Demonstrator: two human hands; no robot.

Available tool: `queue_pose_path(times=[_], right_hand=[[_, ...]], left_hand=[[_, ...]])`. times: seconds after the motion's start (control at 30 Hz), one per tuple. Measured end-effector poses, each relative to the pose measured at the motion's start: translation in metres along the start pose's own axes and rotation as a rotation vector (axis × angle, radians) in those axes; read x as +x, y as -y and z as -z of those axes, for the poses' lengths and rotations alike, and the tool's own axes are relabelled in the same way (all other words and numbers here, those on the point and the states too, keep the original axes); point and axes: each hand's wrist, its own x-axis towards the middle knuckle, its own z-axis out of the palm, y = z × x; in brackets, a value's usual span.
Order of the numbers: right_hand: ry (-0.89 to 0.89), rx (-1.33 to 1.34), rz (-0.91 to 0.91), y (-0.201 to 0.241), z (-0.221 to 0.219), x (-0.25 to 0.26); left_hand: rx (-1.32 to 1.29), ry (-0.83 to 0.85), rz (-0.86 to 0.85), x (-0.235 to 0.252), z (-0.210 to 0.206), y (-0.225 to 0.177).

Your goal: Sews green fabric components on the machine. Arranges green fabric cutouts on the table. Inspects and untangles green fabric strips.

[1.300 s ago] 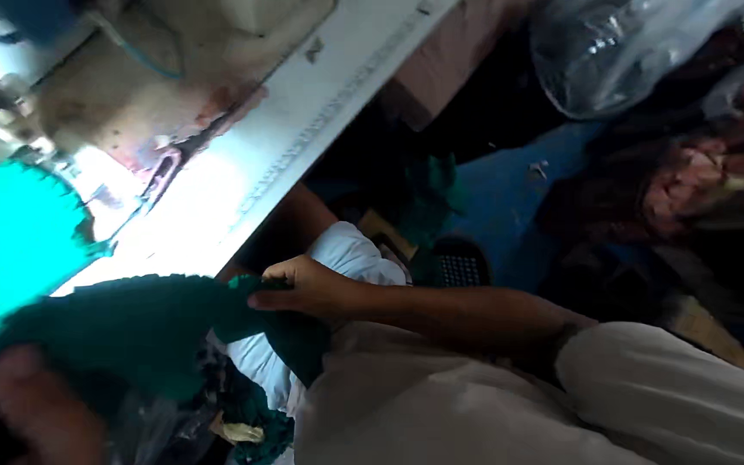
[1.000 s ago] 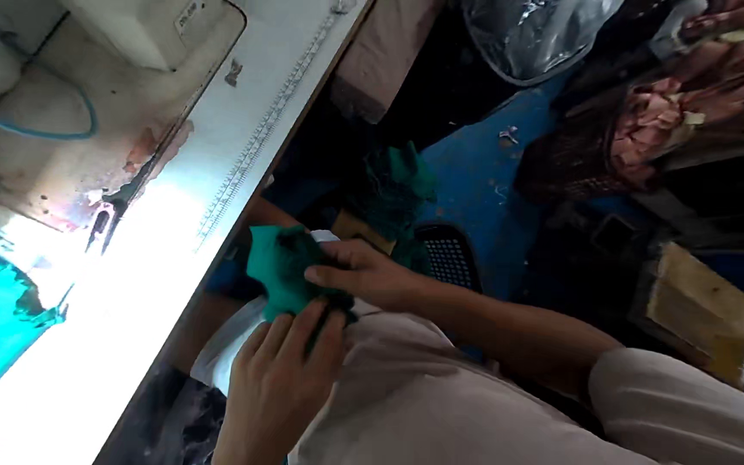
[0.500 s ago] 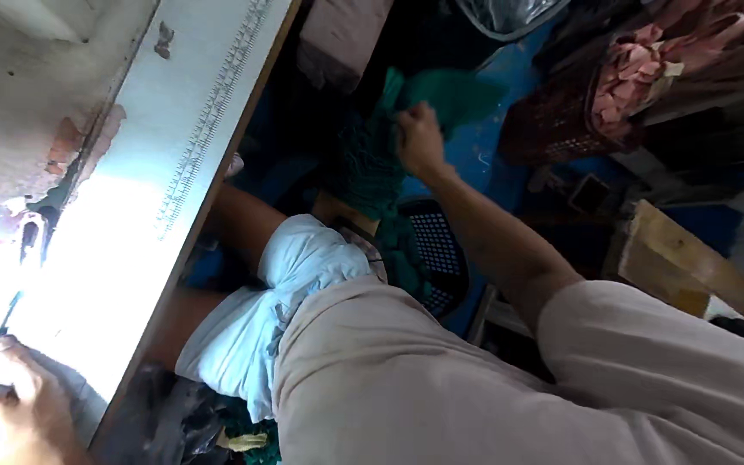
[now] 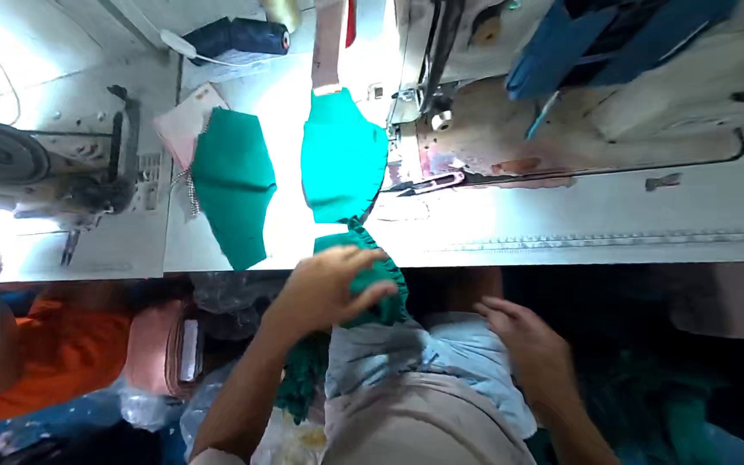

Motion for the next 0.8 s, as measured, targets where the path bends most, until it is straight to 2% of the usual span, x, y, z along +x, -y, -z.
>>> queue_pose_path(times=[0.1, 0.13, 0.2, 0.27, 0.37, 0.47, 0.57, 0.63, 0.73, 0.8], right_hand=[[0.283, 0.416, -0.207, 0.044, -0.069, 0.042], [0.332, 0.493, -0.244, 0.049, -0.086, 0.052], [0.386, 0.49, -0.224, 0.052, -0.106, 0.064], [0.458, 0.383, -0.187, 0.051, -0.107, 0.061], [0.673, 0.273, -0.118, 0.044, -0.084, 0.046], [0.752, 0.286, -0.049, 0.034, -0.07, 0.032], [0.72, 0.433, -0.168, 0.038, -0.069, 0.018], [0.589, 0.641, -0.34, 0.048, -0.071, 0.01], [0.442, 0.829, -0.479, 0.057, -0.072, 0.001], [0.415, 0.833, -0.503, 0.064, -0.066, -0.004]], left_hand=[[0.042, -0.215, -0.118, 0.057, 0.011, 0.041], [0.041, -0.233, -0.17, 0.077, 0.014, 0.054], [0.053, -0.162, -0.235, 0.108, 0.019, 0.07], [0.176, -0.003, -0.227, 0.121, 0.021, 0.074], [0.387, 0.189, -0.159, 0.112, 0.016, 0.066], [0.482, 0.116, -0.23, 0.093, 0.022, 0.059], [0.514, 0.034, -0.287, 0.071, 0.04, 0.058], [0.598, -0.07, -0.206, 0.046, 0.049, 0.041], [0.625, -0.015, 0.097, 0.01, 0.048, -0.024], [0.544, 0.067, 0.116, -0.003, 0.027, -0.064]])
